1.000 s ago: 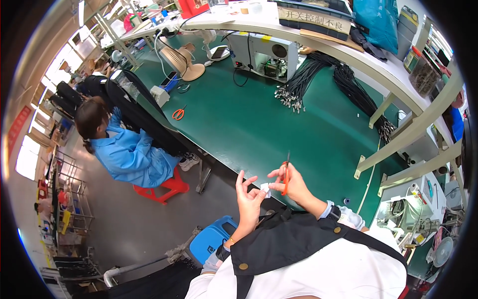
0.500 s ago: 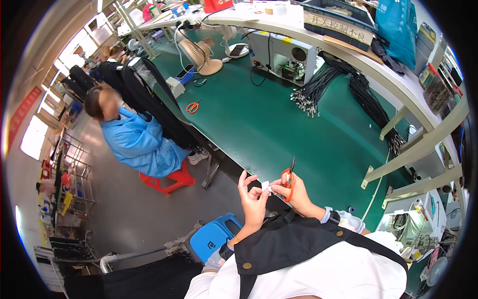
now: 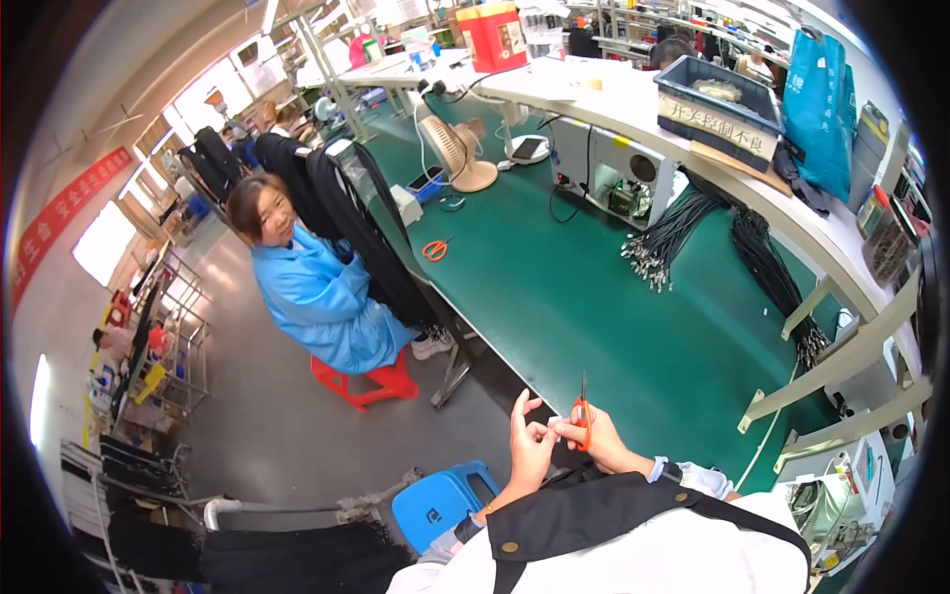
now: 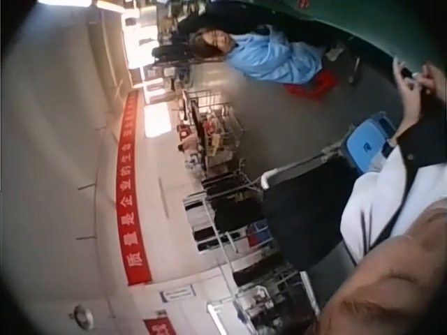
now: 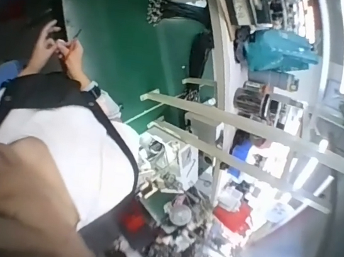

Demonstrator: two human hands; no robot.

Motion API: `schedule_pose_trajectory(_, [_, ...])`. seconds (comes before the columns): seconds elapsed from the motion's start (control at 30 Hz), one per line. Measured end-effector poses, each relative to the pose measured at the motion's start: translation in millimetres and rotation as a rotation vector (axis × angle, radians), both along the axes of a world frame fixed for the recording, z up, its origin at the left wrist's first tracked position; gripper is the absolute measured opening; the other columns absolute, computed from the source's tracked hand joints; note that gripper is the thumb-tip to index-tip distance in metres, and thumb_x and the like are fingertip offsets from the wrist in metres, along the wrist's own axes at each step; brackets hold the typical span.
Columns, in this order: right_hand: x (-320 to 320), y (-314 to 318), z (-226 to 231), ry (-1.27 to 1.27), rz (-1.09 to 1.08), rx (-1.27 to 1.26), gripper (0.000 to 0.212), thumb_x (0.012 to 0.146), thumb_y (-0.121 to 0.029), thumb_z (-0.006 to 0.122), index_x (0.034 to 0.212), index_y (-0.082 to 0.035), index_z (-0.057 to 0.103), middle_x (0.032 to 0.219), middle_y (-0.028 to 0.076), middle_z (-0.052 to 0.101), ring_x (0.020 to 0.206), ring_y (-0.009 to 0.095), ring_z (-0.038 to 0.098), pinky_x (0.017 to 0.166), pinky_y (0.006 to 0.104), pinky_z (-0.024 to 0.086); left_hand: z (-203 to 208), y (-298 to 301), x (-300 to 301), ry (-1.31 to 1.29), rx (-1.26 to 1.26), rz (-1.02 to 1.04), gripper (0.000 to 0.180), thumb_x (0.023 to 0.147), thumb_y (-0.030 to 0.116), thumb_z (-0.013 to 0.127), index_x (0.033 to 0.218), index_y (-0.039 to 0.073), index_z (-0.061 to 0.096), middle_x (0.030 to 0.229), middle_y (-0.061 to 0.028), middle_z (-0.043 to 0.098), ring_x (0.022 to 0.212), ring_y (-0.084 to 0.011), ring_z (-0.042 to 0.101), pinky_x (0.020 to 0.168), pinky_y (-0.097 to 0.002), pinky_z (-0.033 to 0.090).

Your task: The person cuts a piece of white tape using shears, peels the backing off, and wraps the tape around a small blue component by hand before setting it down.

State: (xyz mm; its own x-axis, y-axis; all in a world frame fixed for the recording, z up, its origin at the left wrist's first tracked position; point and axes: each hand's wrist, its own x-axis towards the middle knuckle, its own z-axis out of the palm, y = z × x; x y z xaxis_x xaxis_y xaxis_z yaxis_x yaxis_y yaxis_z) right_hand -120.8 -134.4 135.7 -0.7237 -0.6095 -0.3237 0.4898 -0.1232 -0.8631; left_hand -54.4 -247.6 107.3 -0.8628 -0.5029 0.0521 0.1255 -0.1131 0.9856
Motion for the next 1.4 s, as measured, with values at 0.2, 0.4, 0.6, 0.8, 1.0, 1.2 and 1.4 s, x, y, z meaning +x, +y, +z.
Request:
schedule_pose_trajectory(0.2, [1.2,-5.1,-10.9,-0.019,0.012,0.01,0.024,0.077,-0.005,0.066,0.077,-0.008,0.043,0.088,0.012,0.063,0.059,0.007,0.052,0.05,0.0183,0.041,-3.6,-3.6,2.3,-0.07,-0.043,0.01,0.072,0.076,-0.008,0.059,0.135,0.007,0.021,0.122,-0.0116,0.038,0.066,-0.0063,0.05,0.061,-0.0178,0.044])
schedule_pose_trajectory(0.4, [5.0,-10.1,-14.9,-0.034,-0.132,-0.074,0.024,0.078,-0.006,0.066,0.079,-0.008,0.043,0.084,0.011,0.063,0.058,0.007,0.052,0.049,0.0179,0.04,0.2,-2.2,3.6,-0.063,0.02,0.02,0.071,0.076,-0.008,0.058,0.135,0.007,0.021,0.122,-0.0115,0.038,0.066,-0.0061,0.05,0.061,-0.018,0.044])
schedule_pose_trajectory(0.6, [5.7,-10.3,-21.7,-0.018,-0.13,-0.044,0.024,0.077,-0.006,0.067,0.079,-0.008,0.043,0.078,0.009,0.062,0.057,0.006,0.052,0.046,0.0176,0.038,-7.5,-3.1,3.8,-0.048,0.026,0.025,0.07,0.076,-0.008,0.057,0.135,0.007,0.021,0.122,-0.0119,0.038,0.065,-0.0063,0.05,0.061,-0.0183,0.044])
schedule_pose_trajectory(0.8, [16.5,-8.9,-31.1,-0.035,-0.132,0.014,0.023,0.076,-0.006,0.067,0.079,-0.008,0.044,0.075,0.006,0.061,0.053,0.005,0.049,0.045,0.0171,0.036,-16.3,2.9,15.4,-0.083,0.04,0.038,0.069,0.077,-0.008,0.057,0.135,0.007,0.022,0.122,-0.0121,0.039,0.064,-0.0061,0.049,0.06,-0.0183,0.043])
schedule_pose_trajectory(1.0, [8.0,-10.4,-41.2,-0.04,-0.087,0.056,0.023,0.076,-0.007,0.068,0.079,-0.009,0.045,0.075,0.005,0.061,0.052,0.004,0.047,0.045,0.0166,0.036,-17.4,-6.3,1.7,-0.116,-0.025,0.005,0.068,0.076,-0.007,0.058,0.134,0.007,0.024,0.121,-0.0128,0.04,0.062,-0.0067,0.049,0.058,-0.019,0.044])
schedule_pose_trajectory(1.2, [3.1,-7.3,-44.0,-0.048,-0.098,0.032,0.023,0.075,-0.008,0.068,0.08,-0.008,0.046,0.075,0.004,0.06,0.054,0.004,0.049,0.046,0.0169,0.038,-27.3,-5.4,6.0,-0.199,-0.081,-0.038,0.069,0.076,-0.007,0.058,0.134,0.007,0.023,0.122,-0.0128,0.039,0.061,-0.0064,0.049,0.056,-0.019,0.042])
schedule_pose_trajectory(1.4, [1.1,-3.4,-46.3,-0.032,-0.098,0.035,0.024,0.075,-0.008,0.069,0.081,-0.007,0.046,0.073,0.004,0.06,0.055,0.005,0.052,0.046,0.0172,0.04,-26.1,-8.4,3.2,-0.169,-0.029,-0.039,0.07,0.075,-0.008,0.058,0.134,0.009,0.025,0.122,-0.0128,0.04,0.06,-0.0061,0.049,0.055,-0.0191,0.042])
